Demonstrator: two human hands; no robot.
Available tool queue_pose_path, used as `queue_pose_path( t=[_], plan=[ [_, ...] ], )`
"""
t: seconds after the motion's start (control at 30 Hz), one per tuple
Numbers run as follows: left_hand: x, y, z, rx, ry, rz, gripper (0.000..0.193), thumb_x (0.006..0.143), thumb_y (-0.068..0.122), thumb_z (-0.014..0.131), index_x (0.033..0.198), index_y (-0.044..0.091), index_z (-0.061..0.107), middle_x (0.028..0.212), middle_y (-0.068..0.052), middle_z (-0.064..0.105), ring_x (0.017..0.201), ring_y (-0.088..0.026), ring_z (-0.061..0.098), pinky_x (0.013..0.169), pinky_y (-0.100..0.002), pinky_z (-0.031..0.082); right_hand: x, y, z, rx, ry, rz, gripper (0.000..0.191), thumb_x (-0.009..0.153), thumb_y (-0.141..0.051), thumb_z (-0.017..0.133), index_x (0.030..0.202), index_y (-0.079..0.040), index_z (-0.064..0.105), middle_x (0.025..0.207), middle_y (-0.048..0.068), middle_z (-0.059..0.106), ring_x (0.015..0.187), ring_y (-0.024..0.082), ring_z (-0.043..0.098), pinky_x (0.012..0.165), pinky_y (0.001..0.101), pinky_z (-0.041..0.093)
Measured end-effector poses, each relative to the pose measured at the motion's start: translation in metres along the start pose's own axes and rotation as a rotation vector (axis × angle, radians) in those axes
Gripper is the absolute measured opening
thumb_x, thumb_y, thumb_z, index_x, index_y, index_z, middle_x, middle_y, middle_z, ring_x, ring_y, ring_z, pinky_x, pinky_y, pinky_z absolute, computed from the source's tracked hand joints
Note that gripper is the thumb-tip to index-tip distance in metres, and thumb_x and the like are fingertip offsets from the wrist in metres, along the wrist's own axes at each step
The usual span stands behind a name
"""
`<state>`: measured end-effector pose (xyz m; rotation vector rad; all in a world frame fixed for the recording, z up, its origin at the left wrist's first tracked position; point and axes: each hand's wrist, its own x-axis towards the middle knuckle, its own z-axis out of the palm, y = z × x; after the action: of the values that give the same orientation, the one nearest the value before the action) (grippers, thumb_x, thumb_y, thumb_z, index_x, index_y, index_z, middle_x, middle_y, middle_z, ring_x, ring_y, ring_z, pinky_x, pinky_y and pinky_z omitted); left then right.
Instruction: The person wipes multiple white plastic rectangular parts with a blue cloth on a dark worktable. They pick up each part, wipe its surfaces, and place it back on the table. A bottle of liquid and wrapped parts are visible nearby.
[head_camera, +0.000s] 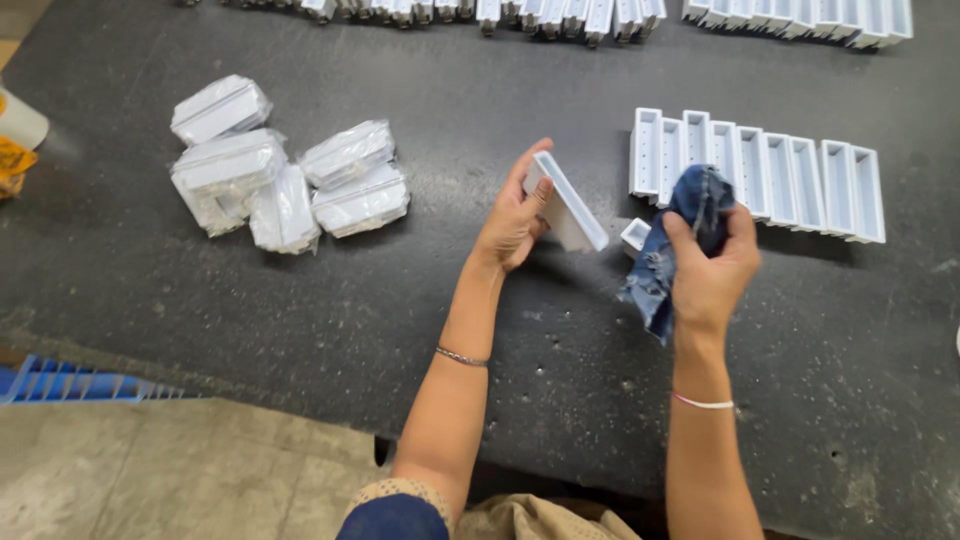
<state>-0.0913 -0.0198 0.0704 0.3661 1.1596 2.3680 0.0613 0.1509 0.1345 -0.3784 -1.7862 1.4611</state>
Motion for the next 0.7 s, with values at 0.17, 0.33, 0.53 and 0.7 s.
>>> queue_pose_path(
  t=[0.17, 0.33, 0.53, 0.7],
  plan=[
    [-0.016, 0.01, -0.003, 0.091, 0.037, 0.181, 0.044, 0.095, 0.007, 0.074, 0.133, 0.013, 0.055, 0.13, -0.01, 0.061, 0.122, -0.016, 0.063, 0.1, -0.034, 0.055, -0.03, -0.018, -0.033, -0.061, -0.09, 0.063, 0.03, 0.093, 0.0, 0.081, 0.12, 0.0, 0.067, 0.11, 0.0, 0.07, 0.099, 0.007, 0.063, 0.093, 0.0231, 0.052],
    [-0.078, 0.013, 0.014, 0.846, 0.177, 0.34, 0.036, 0.082, 0.002, 0.079, 0.109, 0.007, 0.055, 0.112, -0.009, 0.057, 0.101, -0.022, 0.062, 0.086, -0.034, 0.053, -0.068, -0.028, -0.06, 0.008, -0.17, 0.304, 0.038, 0.088, 0.001, 0.077, 0.125, -0.001, 0.068, 0.114, 0.002, 0.072, 0.1, 0.009, 0.067, 0.092, 0.025, 0.054],
    [-0.172, 0.005, 0.043, 1.157, 0.333, 0.349, 0.033, 0.081, 0.005, 0.08, 0.101, 0.004, 0.054, 0.105, -0.013, 0.051, 0.095, -0.031, 0.058, 0.084, -0.04, 0.049, -0.101, -0.021, -0.067, 0.048, -0.182, 0.597, 0.045, 0.085, 0.002, 0.076, 0.128, -0.002, 0.065, 0.113, 0.003, 0.071, 0.096, 0.009, 0.067, 0.086, 0.0255, 0.055],
    [-0.189, 0.014, 0.057, 1.181, 0.193, 0.337, 0.043, 0.078, 0.019, 0.085, 0.102, 0.003, 0.054, 0.105, -0.014, 0.05, 0.095, -0.032, 0.056, 0.081, -0.04, 0.049, -0.108, -0.012, -0.056, 0.068, -0.242, 0.611, 0.038, 0.091, -0.002, 0.073, 0.127, -0.001, 0.064, 0.113, 0.004, 0.07, 0.096, 0.008, 0.065, 0.085, 0.0239, 0.054]
  ],
)
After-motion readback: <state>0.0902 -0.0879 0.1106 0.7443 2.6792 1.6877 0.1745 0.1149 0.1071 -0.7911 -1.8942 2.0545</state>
